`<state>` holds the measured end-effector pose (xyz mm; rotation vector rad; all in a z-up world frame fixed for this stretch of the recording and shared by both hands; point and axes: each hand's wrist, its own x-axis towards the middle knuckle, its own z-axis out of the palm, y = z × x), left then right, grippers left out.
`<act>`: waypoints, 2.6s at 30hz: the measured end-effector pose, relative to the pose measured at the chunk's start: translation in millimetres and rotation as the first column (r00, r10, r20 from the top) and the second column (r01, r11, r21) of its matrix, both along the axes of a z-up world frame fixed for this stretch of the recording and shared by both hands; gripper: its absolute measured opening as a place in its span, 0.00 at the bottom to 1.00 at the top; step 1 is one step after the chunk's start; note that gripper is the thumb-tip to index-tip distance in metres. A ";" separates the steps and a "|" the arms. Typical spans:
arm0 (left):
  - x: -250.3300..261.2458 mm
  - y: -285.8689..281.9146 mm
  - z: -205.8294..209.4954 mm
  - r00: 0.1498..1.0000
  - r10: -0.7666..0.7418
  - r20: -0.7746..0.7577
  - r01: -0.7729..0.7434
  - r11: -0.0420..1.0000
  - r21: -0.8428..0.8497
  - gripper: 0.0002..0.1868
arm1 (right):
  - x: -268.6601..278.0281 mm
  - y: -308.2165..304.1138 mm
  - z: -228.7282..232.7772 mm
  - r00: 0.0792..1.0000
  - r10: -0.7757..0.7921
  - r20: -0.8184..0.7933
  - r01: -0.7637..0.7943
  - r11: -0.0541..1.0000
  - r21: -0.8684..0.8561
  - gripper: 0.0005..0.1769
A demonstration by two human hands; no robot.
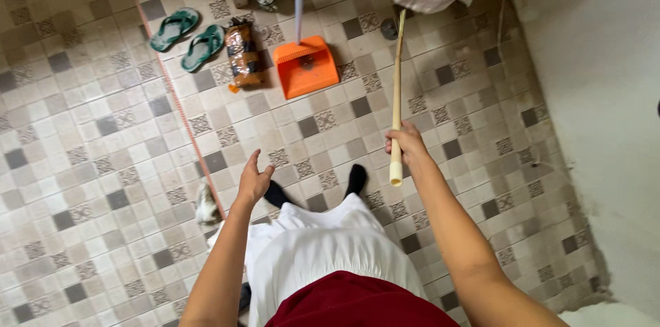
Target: The person picks up white shoes and places them on a rack by hand, then uses a broom to sweep the floor of a garage area containing a motorbike and bicycles.
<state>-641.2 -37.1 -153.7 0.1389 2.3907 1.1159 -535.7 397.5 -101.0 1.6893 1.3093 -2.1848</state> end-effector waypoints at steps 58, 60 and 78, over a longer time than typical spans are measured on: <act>-194.9 189.6 92.5 0.726 0.553 -0.410 -0.339 0.805 0.486 0.14 | 11.2 124.4 -60.5 0.090 0.702 0.707 -0.970 -0.098 0.221 0.36; -173.9 166.6 96.0 0.641 0.641 -0.423 -0.427 0.755 0.498 0.17 | 54.7 133.9 -18.2 0.076 0.701 0.709 -0.982 -0.069 0.174 0.37; 45.0 64.0 90.8 0.574 0.681 -0.454 -0.692 0.700 0.174 0.17 | 121.0 83.9 -33.9 0.079 0.725 0.684 -0.958 -0.136 0.254 0.30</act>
